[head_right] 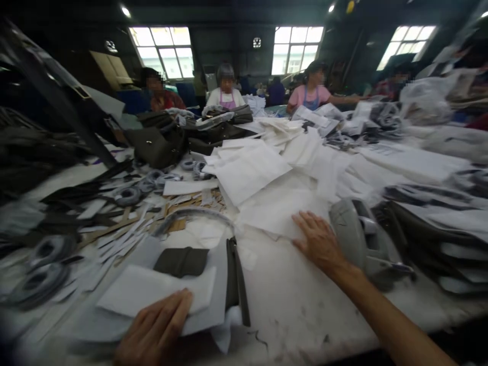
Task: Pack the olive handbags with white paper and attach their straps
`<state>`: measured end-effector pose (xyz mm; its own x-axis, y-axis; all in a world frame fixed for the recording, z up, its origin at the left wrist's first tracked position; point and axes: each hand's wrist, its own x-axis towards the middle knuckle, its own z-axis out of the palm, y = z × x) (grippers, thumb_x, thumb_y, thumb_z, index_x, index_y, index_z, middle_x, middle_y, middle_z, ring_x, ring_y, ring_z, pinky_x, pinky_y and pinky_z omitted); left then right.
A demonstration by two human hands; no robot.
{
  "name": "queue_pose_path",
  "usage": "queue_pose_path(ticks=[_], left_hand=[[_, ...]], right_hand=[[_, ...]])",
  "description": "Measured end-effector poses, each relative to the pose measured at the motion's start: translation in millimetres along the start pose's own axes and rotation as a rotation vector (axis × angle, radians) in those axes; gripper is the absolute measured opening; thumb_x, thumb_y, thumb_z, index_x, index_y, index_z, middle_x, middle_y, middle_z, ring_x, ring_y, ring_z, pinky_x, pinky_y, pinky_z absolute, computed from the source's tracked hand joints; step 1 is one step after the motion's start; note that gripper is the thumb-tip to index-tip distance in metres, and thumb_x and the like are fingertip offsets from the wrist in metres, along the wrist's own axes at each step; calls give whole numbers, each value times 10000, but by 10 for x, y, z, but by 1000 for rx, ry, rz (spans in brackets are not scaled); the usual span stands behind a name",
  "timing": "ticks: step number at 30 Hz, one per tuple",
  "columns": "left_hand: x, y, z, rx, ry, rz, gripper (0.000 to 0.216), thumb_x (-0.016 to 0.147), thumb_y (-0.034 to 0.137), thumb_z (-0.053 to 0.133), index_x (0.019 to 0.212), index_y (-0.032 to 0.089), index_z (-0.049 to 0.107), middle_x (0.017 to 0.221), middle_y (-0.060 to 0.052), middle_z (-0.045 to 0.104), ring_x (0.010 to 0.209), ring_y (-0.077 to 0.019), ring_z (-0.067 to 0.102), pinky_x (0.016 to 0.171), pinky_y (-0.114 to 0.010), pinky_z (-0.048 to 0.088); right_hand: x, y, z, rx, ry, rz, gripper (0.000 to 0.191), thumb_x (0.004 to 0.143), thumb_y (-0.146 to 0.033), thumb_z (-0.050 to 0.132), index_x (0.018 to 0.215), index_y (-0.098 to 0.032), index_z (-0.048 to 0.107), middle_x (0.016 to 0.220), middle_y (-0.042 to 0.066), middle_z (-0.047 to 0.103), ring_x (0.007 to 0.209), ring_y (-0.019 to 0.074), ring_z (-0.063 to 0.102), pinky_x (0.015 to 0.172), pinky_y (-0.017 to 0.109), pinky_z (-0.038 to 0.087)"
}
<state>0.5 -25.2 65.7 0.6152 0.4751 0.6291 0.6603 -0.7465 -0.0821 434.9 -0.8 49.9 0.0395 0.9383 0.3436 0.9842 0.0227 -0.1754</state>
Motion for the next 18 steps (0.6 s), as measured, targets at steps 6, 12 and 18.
queue_pose_path(ticks=[6, 12, 18], left_hand=[[-9, 87, 102, 7, 97, -30, 364, 1002, 106, 344, 1182, 142, 658, 1137, -73, 720, 1110, -187, 620, 1010, -320, 404], [-39, 94, 175, 38, 124, -35, 360, 1015, 142, 347, 1158, 163, 676, 1111, -65, 726, 1113, -173, 627, 1025, -306, 402], [-17, 98, 133, 44, 140, 9, 395, 1035, 156, 315, 1118, 144, 701, 1113, -83, 719, 1106, -189, 630, 1024, -321, 400]], right_hand=[[489, 319, 328, -51, -35, 77, 445, 972, -337, 420, 1326, -114, 572, 1299, 188, 618, 1174, 331, 590, 1003, 466, 456], [677, 40, 420, -220, -11, 149, 421, 971, -327, 425, 1283, -90, 580, 1363, 230, 562, 1250, 418, 505, 1018, 618, 372], [487, 181, 436, -207, 69, -56, 438, 938, -237, 367, 1326, -189, 564, 1391, 117, 577, 1328, 345, 467, 1060, 566, 391]])
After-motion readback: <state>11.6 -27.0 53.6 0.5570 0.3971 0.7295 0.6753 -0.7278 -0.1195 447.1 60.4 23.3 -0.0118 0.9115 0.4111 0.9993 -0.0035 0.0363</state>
